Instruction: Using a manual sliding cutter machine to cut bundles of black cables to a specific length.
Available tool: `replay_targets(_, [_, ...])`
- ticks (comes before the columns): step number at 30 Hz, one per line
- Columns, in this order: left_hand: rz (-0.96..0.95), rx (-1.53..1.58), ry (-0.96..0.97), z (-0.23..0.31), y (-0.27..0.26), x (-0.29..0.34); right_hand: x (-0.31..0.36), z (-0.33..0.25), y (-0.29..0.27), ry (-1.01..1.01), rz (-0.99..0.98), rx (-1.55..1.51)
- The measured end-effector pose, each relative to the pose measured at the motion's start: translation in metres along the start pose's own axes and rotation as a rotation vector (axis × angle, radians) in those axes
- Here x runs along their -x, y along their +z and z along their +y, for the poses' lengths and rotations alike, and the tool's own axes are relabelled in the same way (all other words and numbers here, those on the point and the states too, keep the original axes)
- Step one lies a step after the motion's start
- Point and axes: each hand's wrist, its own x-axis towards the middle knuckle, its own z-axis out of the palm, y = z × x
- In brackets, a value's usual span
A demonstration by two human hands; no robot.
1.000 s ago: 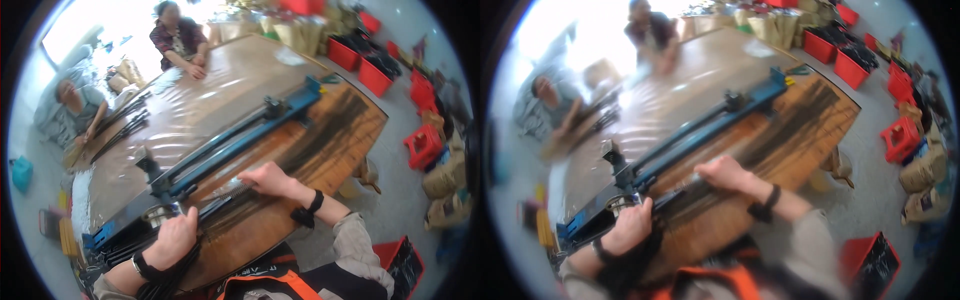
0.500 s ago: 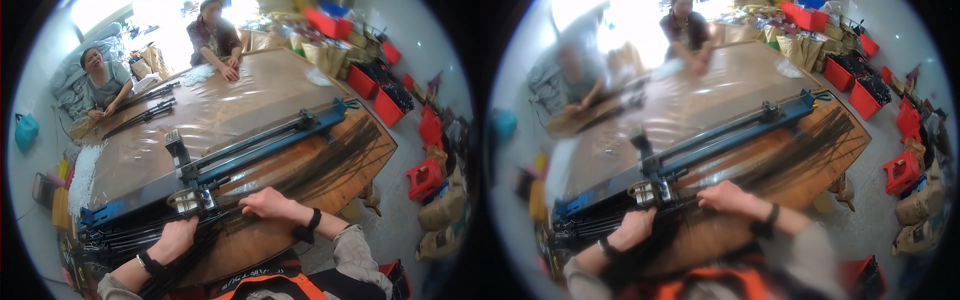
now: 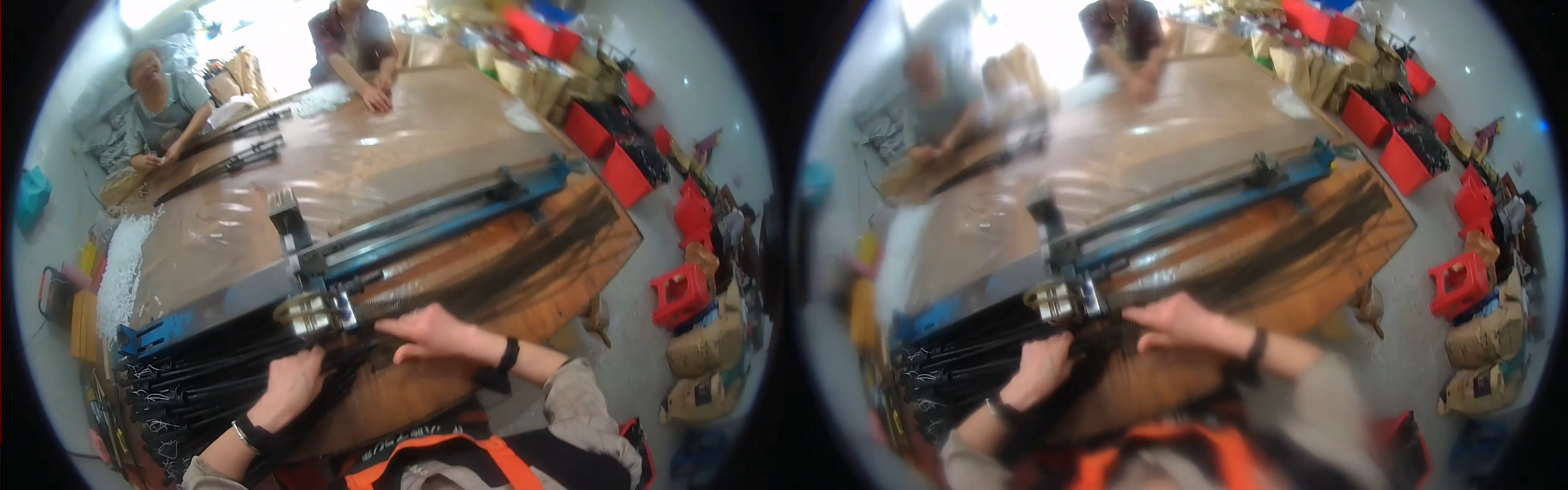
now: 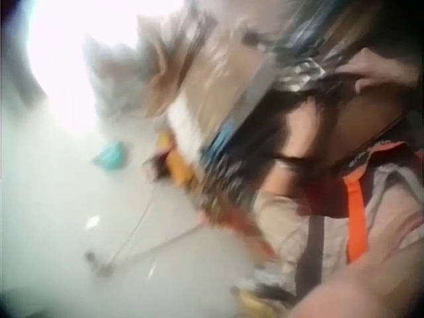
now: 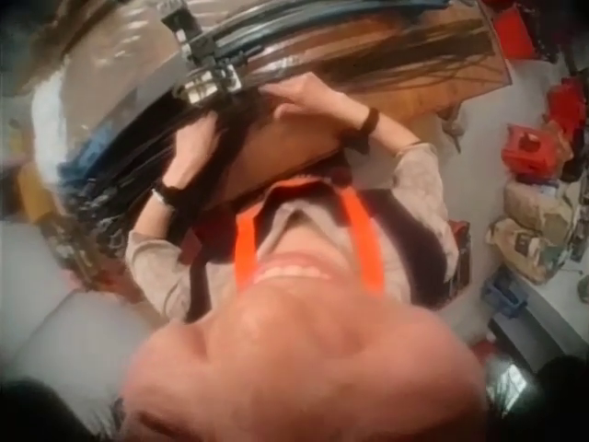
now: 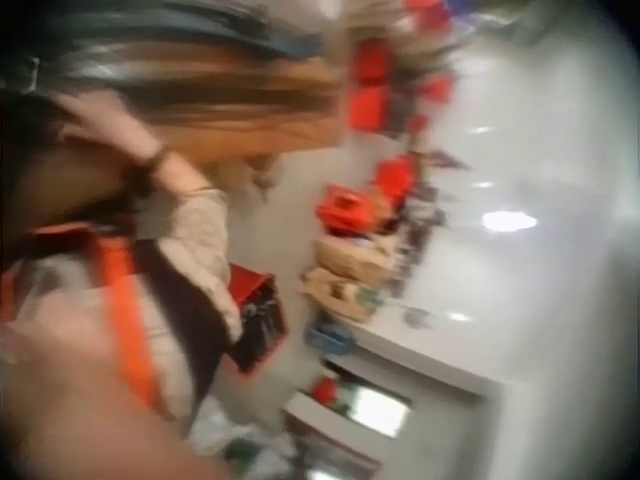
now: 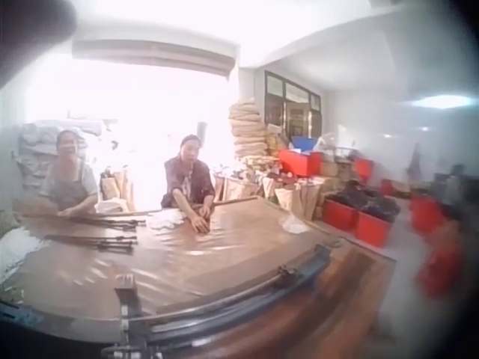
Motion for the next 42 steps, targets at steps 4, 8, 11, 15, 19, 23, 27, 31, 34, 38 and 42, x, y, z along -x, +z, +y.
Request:
replay_targets(4, [0.107,0.065,0.02,-0.004,0.003,0.009,0.009,0.024,-0.012,0.082,-0.087,0.289])
replay_targets(8, [0.122,0.017,-0.04,0.004,0.003,0.018,-0.009,0.0,0.01,0.079,-0.09,0.198])
replay_targets(11, [0.107,-0.027,-0.003,0.008,0.007,0.016,0.009,0.007,0.014,0.17,-0.088,0.181])
replay_targets(15, [0.177,-0.035,0.032,0.0,0.02,0.008,0.001,0.0,0.031,0.261,-0.145,0.177])
replay_targets(19, [0.116,0.008,-0.013,0.006,0.0,-0.006,-0.012,0.004,0.003,0.237,-0.074,0.002])
replay_targets(23, [0.154,-0.012,-0.076,-0.008,-0.011,0.008,-0.018,0.007,-0.014,0.087,-0.077,-0.147])
replay_targets(27, [0.095,-0.04,-0.131,0.002,0.001,0.016,-0.011,-0.004,0.004,-0.007,0.096,-0.103])
replay_targets(31, [0.171,0.006,-0.048,0.002,0.021,0.014,0.001,-0.009,0.017,0.027,0.063,0.11])
replay_targets(34, [0.257,0.001,-0.001,0.002,0.034,0.035,-0.006,-0.031,-0.005,-0.072,0.116,0.099])
replay_targets(38, [0.337,-0.021,0.058,0.001,0.041,0.027,-0.04,0.038,-0.051,-0.061,0.547,0.083])
replay_targets(42, [0.368,-0.042,0.09,-0.003,0.045,0.032,-0.13,0.076,-0.179,0.452,0.66,-0.379])
